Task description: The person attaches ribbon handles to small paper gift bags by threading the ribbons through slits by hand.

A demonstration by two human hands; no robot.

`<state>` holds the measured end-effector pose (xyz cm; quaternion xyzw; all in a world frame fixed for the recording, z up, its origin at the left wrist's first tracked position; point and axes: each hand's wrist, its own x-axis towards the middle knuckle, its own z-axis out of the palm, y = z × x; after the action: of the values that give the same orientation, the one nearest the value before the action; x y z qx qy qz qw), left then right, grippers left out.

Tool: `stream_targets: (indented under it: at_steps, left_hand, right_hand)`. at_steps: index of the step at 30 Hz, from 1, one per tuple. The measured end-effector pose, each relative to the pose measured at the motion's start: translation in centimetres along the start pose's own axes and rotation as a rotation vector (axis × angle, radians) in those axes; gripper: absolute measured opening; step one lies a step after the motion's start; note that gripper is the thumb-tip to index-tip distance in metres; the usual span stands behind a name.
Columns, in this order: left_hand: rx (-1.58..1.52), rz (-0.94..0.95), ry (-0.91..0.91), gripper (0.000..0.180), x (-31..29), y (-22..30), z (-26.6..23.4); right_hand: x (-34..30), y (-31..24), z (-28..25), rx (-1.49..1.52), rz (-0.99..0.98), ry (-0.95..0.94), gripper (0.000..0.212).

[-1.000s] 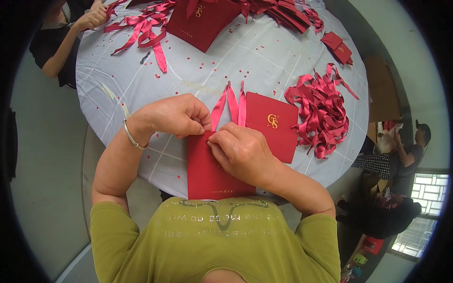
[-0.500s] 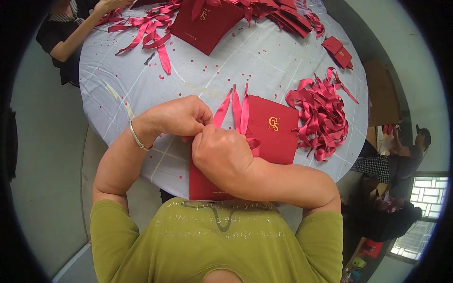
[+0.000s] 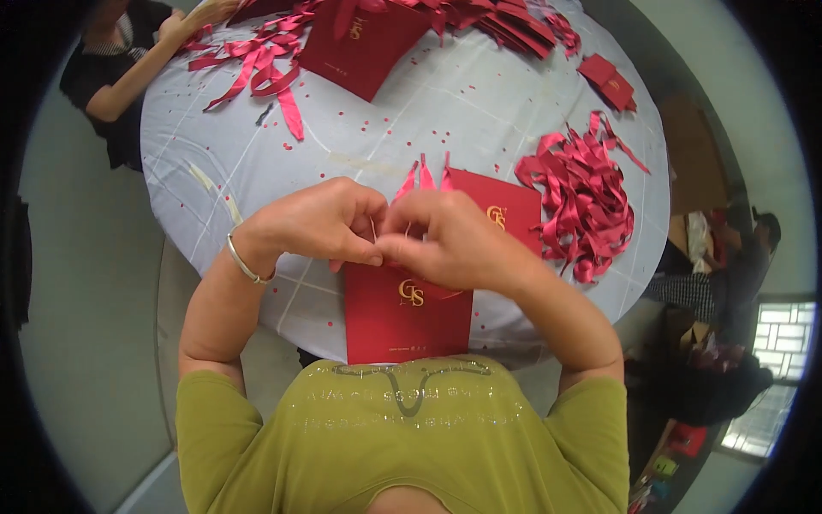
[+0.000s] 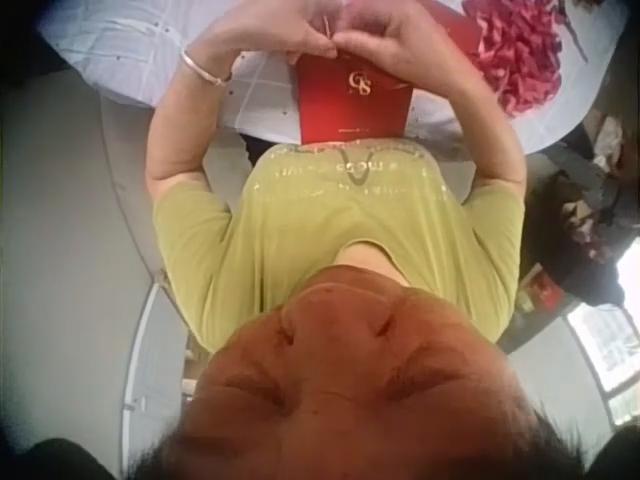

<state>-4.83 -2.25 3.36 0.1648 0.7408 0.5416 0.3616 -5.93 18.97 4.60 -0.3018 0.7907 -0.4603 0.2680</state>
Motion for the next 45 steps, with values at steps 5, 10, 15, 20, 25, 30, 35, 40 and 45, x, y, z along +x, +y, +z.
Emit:
stream_targets:
  at_steps: [5,10,15,20,25,30,35,40,45]
  left_hand:
    - [0.06,-0.007,0.037,0.011,-0.3,1.0,0.3]
    - [0.258,0.171,0.113,0.015,-0.2,0.6,1.1]
    - [0.423,0.369,0.118,0.019,-0.2,0.2,1.5]
    - [0.445,0.423,0.136,0.017,-0.3,0.3,1.7]
    - [0.411,0.413,0.155,0.015,-0.5,0.6,2.0]
    - [0.472,0.288,0.172,0.008,-0.5,0.9,2.1]
    - [0.465,0.227,0.174,0.006,-0.4,1.2,2.4]
    - [0.426,0.171,0.178,0.013,-0.1,0.9,2.4]
    - [0.458,0.227,0.201,0.025,0.2,0.8,2.3]
  right_hand:
    - [2.1,1.8,-2.1,0.203,0.251,-0.157,0.011]
    - [3.3,1.3,-2.9,0.094,0.336,-0.384,0.027]
    - [4.6,1.7,-3.0,0.094,0.274,-0.605,0.029]
    - [5.0,2.7,-2.3,0.273,0.4,-0.609,0.033]
    - [4.5,2.7,-1.8,0.309,0.467,-0.472,0.032]
    - [3.4,1.5,-1.0,0.329,0.489,-0.287,0.027]
    - [3.3,1.0,-1.7,0.357,0.418,-0.021,0.02]
    - [4.0,2.8,-0.7,0.334,0.288,0.056,0.009]
    - [6.0,4.7,-2.7,-0.223,-0.072,0.48,0.016]
